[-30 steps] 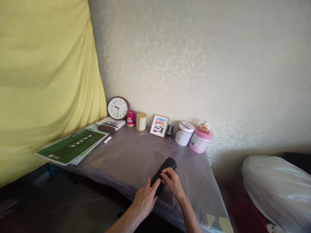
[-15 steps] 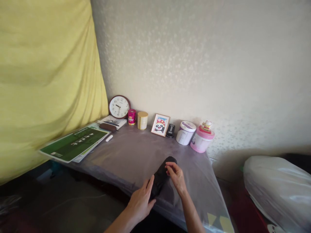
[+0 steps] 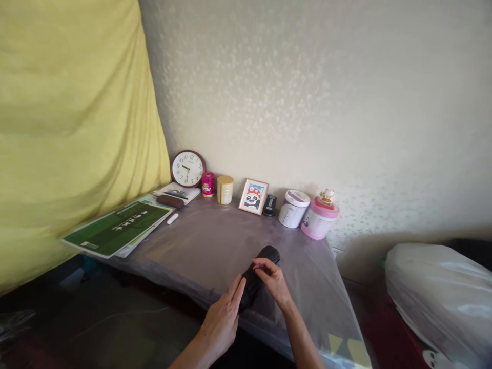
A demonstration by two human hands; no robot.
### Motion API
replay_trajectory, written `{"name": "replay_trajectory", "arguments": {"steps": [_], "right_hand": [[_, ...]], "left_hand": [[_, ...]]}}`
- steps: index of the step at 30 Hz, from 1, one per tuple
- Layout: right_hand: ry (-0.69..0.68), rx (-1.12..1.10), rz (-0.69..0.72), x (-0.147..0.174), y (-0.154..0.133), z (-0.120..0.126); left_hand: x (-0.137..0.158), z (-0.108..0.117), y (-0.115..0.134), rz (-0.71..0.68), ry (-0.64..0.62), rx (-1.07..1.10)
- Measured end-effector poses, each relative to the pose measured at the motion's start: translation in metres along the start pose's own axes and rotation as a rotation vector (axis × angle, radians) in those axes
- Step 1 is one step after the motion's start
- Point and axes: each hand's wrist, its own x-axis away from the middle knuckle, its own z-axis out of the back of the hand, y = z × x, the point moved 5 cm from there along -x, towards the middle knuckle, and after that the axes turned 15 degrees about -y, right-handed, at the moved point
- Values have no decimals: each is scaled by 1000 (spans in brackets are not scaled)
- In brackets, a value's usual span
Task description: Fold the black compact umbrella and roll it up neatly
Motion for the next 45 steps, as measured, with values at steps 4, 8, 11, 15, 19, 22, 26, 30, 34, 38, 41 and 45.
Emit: {"name": "replay_trajectory", "arguments": {"steps": [4,8,11,15,19,22,26,30,34,38,41,45], "right_hand": [[-22,-81,-26,23,-10,15],[17,-69,-123,50,2,45],[205,-93,-158,65,22,73],[363,-143,-183,78,48,90],[381,-160,-176,83,57,90],[378,-132,-163,84,55,88],[375,-116,-167,84,54,86],[375,-117,-152,84,58,85],[356,-96,-121,83,62,85],[353,-97,-104,82,63,85],[334,-135,-64,82,61,84],[315,-162,-30,82,58,82]], "left_hand": [[-2,-2,-1,-11,-1,-24],[-2,-1,-3,-11,2,16],[-3,5,-7,-23,35,120],[-4,9,-23,36,-31,470],[-1,13,-45,163,-26,571],[6,29,-46,115,184,221],[4,28,-39,135,96,-96],[-6,28,-42,191,3,-155],[-9,43,-48,81,34,136],[-5,51,-51,43,-40,712],[-3,49,-42,31,-99,823],[-3,50,-24,2,10,647]]}}
